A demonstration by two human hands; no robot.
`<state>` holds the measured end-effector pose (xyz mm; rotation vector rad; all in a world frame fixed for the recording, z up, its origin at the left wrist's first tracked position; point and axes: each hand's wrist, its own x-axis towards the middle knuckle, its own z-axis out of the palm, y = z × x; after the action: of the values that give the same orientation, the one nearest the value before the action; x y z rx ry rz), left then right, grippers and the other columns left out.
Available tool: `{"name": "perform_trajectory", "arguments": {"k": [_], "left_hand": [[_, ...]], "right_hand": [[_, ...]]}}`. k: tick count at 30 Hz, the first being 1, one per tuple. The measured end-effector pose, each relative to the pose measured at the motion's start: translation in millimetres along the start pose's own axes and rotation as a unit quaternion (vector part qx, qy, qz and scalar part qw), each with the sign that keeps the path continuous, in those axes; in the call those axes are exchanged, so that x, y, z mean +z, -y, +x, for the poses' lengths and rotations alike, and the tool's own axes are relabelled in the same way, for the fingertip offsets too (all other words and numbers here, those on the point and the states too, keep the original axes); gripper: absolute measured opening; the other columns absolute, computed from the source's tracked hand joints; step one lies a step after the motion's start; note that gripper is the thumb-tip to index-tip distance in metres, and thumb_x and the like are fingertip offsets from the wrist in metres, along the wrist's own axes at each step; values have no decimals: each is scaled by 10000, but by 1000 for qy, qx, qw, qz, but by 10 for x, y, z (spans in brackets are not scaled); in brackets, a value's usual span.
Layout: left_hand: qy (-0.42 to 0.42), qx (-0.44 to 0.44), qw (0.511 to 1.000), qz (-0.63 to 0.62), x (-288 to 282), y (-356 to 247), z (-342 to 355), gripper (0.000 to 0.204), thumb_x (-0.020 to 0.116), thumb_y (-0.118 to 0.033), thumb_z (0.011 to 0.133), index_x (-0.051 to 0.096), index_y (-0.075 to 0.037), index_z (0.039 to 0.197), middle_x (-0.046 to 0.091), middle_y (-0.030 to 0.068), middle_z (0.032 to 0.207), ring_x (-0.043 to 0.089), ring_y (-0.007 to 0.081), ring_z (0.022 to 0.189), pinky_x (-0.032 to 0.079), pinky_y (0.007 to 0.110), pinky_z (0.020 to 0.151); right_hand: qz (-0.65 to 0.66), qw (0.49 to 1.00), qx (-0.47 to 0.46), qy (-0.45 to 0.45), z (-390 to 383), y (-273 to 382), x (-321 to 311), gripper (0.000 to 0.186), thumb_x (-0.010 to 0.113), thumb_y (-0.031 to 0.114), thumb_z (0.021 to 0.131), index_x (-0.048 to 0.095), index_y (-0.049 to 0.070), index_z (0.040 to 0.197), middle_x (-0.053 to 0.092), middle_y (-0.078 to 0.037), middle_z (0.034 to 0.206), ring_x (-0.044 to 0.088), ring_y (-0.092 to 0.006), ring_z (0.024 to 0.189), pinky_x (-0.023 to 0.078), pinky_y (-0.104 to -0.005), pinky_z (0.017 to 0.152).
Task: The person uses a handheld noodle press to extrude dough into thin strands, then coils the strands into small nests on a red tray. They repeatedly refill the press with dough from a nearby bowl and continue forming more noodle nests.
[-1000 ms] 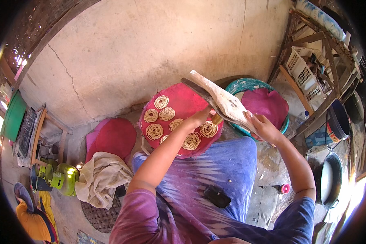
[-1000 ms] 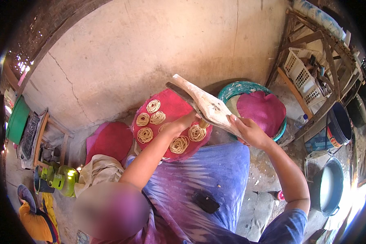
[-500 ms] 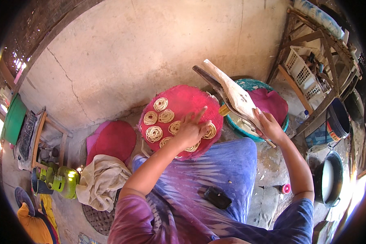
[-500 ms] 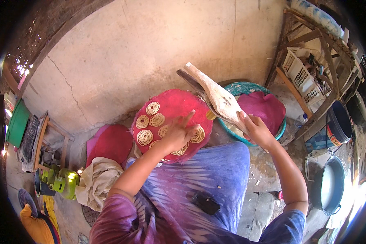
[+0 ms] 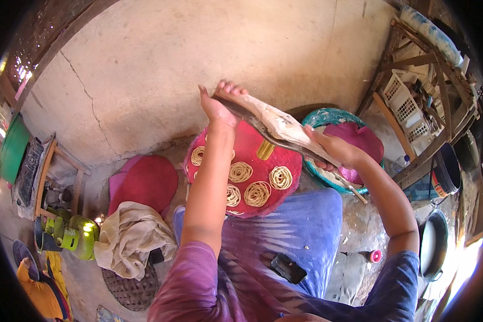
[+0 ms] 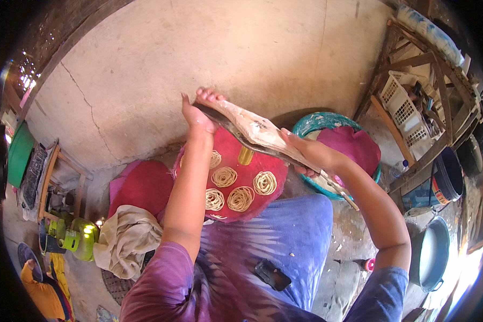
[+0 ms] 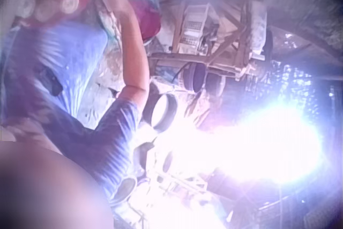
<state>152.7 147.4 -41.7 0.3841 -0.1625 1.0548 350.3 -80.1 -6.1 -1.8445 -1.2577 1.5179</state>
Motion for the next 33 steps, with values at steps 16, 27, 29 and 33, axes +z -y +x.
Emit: {"name": "perform_trajectory", "arguments": {"k": [16, 27, 29, 33], "left_hand": [[-157, 46, 985, -57, -368, -24, 41, 508, 180, -514, 1004, 390, -169, 697, 348, -32, 581, 358, 139, 535, 364, 331, 597], [-166, 0, 983, -79, -377, 81, -9, 558, 182, -579, 980, 363, -163, 655, 281, -30, 530, 285, 152, 472, 324, 343, 543], [-172, -5, 982, -77, -355, 199, 32, 559, 192, -583, 984, 378, -157, 672, 321, -15, 570, 321, 155, 521, 332, 322, 580], [-190, -58, 971, 135, -353, 257, -52, 505, 278, -536, 1010, 576, -135, 938, 553, 15, 807, 524, 148, 756, 442, 319, 722]], "right_hand": [[-192, 968, -5, -160, 316, 240, 58, 813, 298, 724, 954, 613, 13, 719, 489, -55, 520, 529, -155, 465, 435, -324, 443], [-225, 956, -15, -190, 167, 28, 93, 811, 330, 667, 974, 680, -63, 923, 602, -201, 620, 673, -310, 674, 512, -430, 683], [-227, 950, -30, -212, 204, -32, 68, 821, 324, 670, 976, 681, -66, 904, 596, -179, 611, 667, -292, 661, 507, -421, 669], [-167, 961, -20, -221, 232, -206, 89, 827, 329, 672, 977, 678, -76, 927, 596, -154, 625, 648, -255, 660, 498, -408, 661]]}}
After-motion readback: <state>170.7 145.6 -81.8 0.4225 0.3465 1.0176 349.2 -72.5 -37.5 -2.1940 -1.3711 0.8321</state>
